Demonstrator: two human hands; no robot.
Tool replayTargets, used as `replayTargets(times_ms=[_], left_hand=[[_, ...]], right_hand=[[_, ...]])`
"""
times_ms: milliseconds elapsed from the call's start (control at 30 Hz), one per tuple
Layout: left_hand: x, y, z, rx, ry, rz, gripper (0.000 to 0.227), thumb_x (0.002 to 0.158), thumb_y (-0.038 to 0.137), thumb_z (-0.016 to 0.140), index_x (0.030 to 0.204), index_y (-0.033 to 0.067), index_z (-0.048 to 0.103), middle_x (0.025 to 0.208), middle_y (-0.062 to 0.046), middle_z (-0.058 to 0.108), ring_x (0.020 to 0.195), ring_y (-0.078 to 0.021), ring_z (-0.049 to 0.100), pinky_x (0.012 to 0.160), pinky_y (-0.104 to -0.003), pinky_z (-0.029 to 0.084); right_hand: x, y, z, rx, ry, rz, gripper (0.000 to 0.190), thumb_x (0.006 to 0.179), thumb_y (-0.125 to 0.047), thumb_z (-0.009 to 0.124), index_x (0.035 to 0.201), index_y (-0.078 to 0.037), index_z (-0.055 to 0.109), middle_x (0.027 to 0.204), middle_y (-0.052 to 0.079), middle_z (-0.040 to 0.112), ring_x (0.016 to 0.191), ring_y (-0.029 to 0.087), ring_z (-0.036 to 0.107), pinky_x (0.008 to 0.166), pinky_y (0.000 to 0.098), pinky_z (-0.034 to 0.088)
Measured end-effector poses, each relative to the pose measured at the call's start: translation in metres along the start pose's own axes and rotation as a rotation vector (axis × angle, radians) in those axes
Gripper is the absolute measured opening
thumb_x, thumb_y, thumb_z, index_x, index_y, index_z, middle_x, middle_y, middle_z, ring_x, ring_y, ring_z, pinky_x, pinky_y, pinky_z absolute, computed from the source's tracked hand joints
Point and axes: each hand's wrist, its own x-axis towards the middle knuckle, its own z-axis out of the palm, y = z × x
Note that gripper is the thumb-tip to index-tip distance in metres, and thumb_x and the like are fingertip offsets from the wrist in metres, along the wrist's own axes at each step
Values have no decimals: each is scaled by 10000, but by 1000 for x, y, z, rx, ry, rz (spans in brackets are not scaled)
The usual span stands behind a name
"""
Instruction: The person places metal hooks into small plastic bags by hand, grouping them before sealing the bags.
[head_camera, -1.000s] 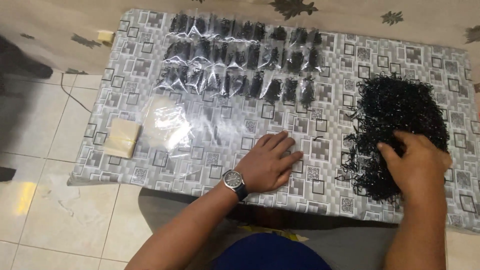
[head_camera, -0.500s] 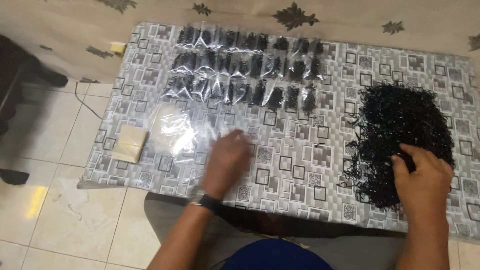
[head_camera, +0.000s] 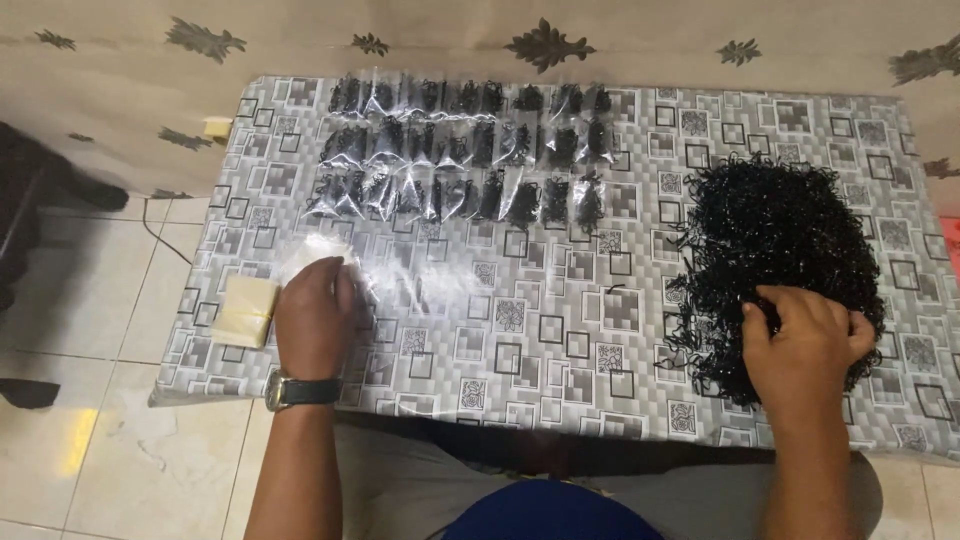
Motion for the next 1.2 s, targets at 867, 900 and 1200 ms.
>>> replayTargets(times_ms=[867,900,1200], left_hand=[[-38,195,75,-1364,-572,-415,538,780,35,831,1280,62,634,968,-142,759,971,-239,733,859,-368,568],[-35,194,73,-1327,-637,-361,510,783,56,839,1262,72,664,973,-117,772,972,-190,725,852,-337,572],[-41,202,77,-1202,-427,-464,279,829,60,798,1103,33,753,866,-124,758,807,-182,717,671,-305,597]], right_hand=[[23,-159,-40,1132,-465,365,103,911,-126,743,926,-38,795,737,111,778,723,172,685,729,342,510],[26,-156,-45,1117,-497,288,121,912,-128,731,894,-25,790,713,135,775,724,197,678,725,375,513],[13,-159,-46,956,-62,188,109,877,-96,798,944,-20,758,862,132,749,832,322,742,770,421,564]])
